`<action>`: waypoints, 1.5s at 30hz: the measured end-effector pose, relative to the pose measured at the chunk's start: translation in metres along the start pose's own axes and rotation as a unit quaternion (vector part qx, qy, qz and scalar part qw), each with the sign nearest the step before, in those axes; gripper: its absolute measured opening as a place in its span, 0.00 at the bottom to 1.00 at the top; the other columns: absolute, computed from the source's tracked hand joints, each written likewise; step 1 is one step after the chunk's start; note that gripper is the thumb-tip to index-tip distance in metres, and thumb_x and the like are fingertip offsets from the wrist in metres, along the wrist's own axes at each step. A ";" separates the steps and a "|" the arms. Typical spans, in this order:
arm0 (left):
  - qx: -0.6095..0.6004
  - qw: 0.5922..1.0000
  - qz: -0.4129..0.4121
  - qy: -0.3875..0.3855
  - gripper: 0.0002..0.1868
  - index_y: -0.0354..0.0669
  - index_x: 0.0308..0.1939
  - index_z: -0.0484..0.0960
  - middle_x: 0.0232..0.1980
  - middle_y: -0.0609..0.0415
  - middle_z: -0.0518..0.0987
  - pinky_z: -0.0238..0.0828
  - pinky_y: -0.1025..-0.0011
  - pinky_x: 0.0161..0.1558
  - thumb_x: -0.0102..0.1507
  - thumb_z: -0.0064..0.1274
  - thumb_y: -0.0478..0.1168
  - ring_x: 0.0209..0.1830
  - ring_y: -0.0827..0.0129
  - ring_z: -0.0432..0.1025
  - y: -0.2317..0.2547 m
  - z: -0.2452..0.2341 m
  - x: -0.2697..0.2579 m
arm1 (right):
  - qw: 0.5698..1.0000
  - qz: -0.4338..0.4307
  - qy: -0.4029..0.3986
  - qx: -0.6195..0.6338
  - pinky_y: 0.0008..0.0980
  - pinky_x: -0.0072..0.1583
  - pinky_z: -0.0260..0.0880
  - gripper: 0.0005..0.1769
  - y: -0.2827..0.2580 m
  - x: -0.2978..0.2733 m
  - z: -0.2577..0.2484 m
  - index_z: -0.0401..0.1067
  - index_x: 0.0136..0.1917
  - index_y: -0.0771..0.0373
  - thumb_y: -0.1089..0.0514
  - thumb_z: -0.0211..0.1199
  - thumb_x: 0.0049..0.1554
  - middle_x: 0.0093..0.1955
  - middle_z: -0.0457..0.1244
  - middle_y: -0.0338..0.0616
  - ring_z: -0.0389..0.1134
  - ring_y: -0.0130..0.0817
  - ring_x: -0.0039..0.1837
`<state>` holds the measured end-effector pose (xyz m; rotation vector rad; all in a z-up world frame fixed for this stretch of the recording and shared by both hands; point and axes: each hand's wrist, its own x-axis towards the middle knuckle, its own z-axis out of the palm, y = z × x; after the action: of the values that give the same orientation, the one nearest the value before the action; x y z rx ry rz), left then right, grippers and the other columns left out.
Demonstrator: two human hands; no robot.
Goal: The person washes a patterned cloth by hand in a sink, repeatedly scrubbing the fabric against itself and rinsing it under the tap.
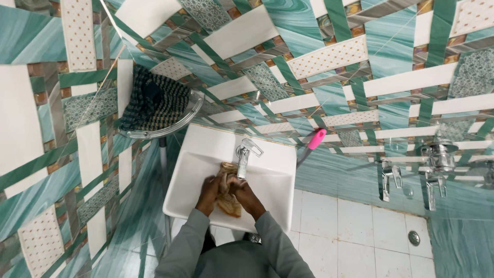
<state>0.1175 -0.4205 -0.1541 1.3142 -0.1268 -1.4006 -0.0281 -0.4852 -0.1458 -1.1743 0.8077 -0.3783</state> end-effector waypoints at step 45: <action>-0.331 0.942 -0.025 0.056 0.07 0.41 0.45 0.79 0.39 0.51 0.79 0.77 0.69 0.35 0.67 0.45 0.36 0.34 0.65 0.76 -0.043 0.061 0.017 | 0.941 -0.034 0.070 -0.329 0.38 0.49 0.75 0.24 -0.035 -0.050 -0.012 0.69 0.64 0.66 0.58 0.56 0.56 0.63 0.63 0.49 0.72 0.43 0.46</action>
<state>0.0506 -0.4533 -0.1722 0.8276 0.4271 -1.2482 -0.0656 -0.4732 -0.0976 -1.8170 1.0621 -0.2525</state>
